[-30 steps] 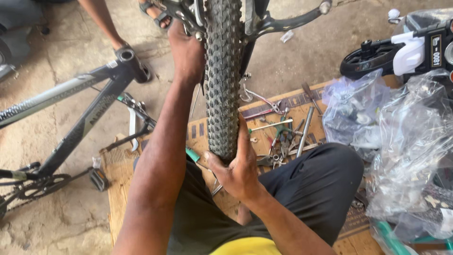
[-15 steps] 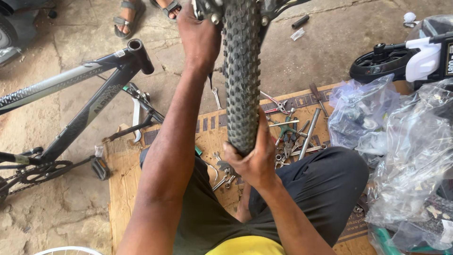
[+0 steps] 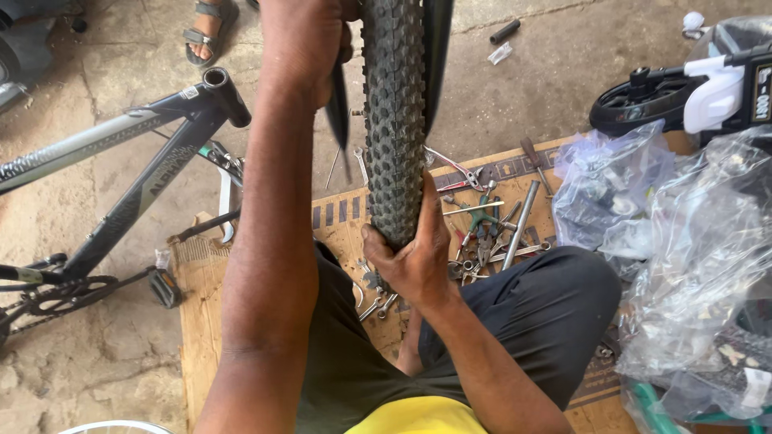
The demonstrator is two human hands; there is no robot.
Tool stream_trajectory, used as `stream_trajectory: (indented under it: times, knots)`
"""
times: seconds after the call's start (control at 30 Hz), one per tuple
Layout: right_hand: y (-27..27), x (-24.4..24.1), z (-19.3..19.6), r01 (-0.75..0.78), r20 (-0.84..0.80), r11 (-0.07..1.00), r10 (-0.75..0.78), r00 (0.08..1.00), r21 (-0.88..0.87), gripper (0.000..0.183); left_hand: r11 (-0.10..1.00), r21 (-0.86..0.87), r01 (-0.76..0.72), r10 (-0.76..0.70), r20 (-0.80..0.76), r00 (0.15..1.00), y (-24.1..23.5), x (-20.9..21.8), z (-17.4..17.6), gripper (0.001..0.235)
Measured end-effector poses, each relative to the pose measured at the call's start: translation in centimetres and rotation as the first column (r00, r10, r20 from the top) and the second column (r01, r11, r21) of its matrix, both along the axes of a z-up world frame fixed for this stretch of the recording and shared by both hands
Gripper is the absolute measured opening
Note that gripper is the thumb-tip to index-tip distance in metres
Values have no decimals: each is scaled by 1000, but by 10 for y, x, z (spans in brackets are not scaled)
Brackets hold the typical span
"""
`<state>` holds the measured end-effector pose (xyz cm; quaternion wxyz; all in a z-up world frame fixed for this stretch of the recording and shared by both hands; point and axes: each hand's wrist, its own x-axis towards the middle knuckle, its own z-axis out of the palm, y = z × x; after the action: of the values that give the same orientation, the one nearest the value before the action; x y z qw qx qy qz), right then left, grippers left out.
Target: The person sits on the floor and repairs a bicycle by removing the front wheel and adjusting the front fork. They use a wrench to loosen bolts, remove the wheel, and then use a screwdriver to adjust components on the fork assembly.
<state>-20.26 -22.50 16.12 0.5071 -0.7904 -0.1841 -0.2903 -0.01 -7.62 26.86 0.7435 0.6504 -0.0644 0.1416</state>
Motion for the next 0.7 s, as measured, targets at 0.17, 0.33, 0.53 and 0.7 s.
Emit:
stream_trajectory:
  times: [0.17, 0.33, 0.53, 0.7]
  knots:
    - [-3, 2, 4, -14, -63, 1000, 13, 998, -8, 96, 991, 80, -104, 84, 219, 972, 0, -19, 2, 13]
    - [-8, 0, 2, 2, -21, 1000, -2, 1000, -9, 77, 992, 54, -112, 95, 247, 964, 8, -42, 16, 10]
    - [-46, 70, 30, -116, 55, 923, 103, 993, 367, 55, 996, -25, -80, 83, 138, 987, 14, -52, 5, 15]
    - [-36, 149, 40, -256, -100, 850, 336, 937, 460, 43, 946, 265, -189, 109, 291, 951, -11, -68, 15, 48]
